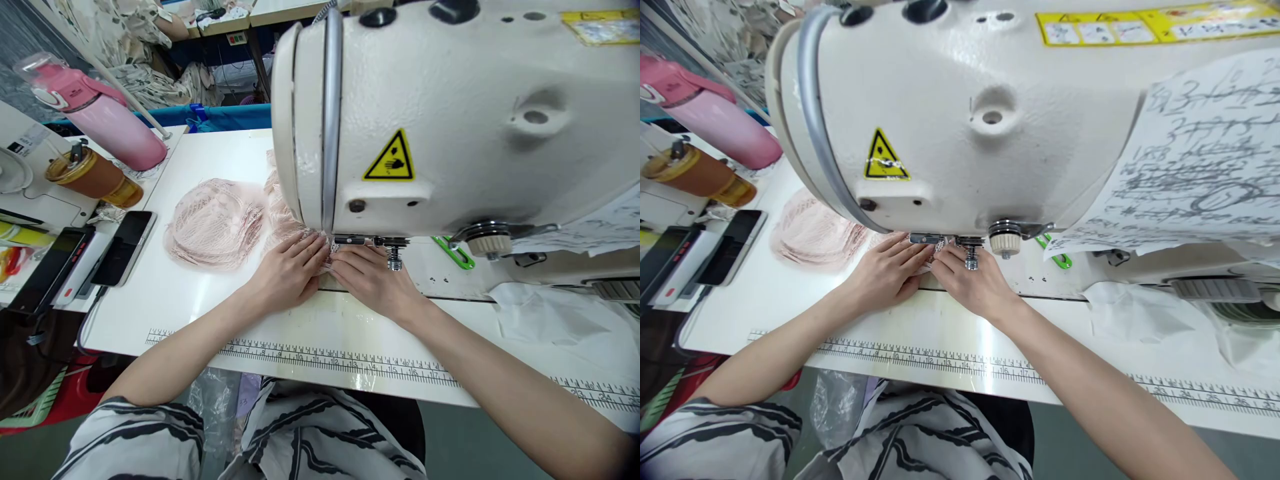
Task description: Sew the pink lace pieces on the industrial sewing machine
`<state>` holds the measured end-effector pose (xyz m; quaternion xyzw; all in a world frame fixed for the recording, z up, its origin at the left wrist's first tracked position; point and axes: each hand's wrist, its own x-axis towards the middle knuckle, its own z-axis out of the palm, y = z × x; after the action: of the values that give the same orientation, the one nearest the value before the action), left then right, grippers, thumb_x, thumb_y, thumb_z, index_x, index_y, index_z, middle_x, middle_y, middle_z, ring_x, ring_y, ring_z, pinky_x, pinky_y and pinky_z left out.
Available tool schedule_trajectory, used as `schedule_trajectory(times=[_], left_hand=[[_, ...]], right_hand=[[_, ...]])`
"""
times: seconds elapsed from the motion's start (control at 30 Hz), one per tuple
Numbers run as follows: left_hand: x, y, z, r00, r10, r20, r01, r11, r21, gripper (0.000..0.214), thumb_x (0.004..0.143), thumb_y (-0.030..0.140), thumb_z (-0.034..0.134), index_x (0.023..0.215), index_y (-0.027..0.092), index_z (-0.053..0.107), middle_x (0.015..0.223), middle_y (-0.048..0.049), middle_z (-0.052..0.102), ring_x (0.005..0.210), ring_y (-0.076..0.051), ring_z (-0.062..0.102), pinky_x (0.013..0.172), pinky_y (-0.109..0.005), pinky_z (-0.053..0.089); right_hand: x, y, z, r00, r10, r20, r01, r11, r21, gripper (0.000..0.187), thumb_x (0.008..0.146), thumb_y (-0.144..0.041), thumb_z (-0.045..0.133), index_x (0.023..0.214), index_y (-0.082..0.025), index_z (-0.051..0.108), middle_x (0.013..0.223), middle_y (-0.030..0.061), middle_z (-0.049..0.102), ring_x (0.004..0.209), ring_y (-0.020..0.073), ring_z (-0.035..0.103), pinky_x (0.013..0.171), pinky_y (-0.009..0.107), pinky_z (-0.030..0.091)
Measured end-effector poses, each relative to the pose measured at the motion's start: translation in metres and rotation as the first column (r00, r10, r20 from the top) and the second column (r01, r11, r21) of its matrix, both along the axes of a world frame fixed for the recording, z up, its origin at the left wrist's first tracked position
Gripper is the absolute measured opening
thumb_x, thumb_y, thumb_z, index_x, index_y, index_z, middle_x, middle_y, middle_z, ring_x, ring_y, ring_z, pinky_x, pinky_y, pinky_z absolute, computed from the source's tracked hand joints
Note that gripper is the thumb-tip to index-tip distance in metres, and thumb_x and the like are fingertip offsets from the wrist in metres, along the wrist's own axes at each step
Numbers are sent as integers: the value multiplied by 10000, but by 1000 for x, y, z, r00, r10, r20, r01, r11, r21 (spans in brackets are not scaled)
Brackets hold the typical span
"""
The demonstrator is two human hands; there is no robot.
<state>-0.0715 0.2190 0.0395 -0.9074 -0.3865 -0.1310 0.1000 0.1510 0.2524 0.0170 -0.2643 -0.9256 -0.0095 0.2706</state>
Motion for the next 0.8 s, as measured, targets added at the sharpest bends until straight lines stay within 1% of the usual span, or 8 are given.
schedule_trajectory(times=[0.2,0.37,0.43,0.5,0.57,0.63,0.73,0.8], left_hand=[[4,-3,-1,1000,21,10,-21,1000,-8,446,981,273,507,1347,38,602,1373,-198,629,1295,-312,611,1112,-488,507],[6,-5,-2,998,49,-31,-47,998,39,420,995,284,480,1306,42,624,1361,-181,642,1271,-295,631,1109,-466,516],[7,-5,-2,998,56,-23,-56,998,32,419,996,277,471,1311,43,619,1362,-181,641,1274,-293,629,1111,-474,513],[8,-6,-2,998,58,-12,-58,998,18,425,996,269,468,1319,32,611,1365,-192,633,1277,-300,626,1111,-489,511],[8,-6,-2,998,55,-13,-55,998,18,431,996,264,467,1317,13,608,1364,-208,628,1269,-308,630,1111,-496,509],[8,-6,-2,998,59,-19,-59,998,16,430,996,259,469,1316,8,607,1366,-214,625,1261,-310,636,1110,-494,510],[9,-6,-1,997,74,-28,-74,997,-3,421,996,254,475,1331,35,604,1380,-199,620,1261,-305,637,1111,-494,508],[9,-7,1,996,77,-42,-77,997,-6,420,996,254,479,1342,50,602,1384,-193,621,1259,-305,638,1110,-496,507]], right_hand=[[2,0,3,1000,-7,13,7,1000,-9,212,1003,-177,486,984,-238,689,993,34,728,950,172,621,802,324,433],[4,2,4,1000,-10,23,10,1000,-15,215,1003,-164,489,1009,-232,693,1017,33,733,932,164,626,780,321,427],[4,2,7,999,-4,35,3,1000,20,212,998,-143,493,990,-223,689,1029,33,737,930,159,628,766,320,419],[4,1,9,998,-23,52,17,995,98,199,990,-122,505,967,-211,681,1023,26,746,925,155,631,747,321,406],[3,-1,11,995,-86,47,75,978,194,174,979,-106,529,952,-203,672,1001,10,757,910,154,636,733,330,390],[3,-2,11,989,-143,27,131,958,254,159,967,-99,551,946,-208,664,996,-8,765,901,159,640,744,339,385],[5,-1,9,987,-156,28,145,958,247,159,958,-105,557,951,-226,660,1031,-24,767,877,163,647,754,350,393],[7,0,7,986,-165,37,153,963,221,146,960,-132,561,975,-231,666,1065,-20,766,837,161,653,708,355,384]])
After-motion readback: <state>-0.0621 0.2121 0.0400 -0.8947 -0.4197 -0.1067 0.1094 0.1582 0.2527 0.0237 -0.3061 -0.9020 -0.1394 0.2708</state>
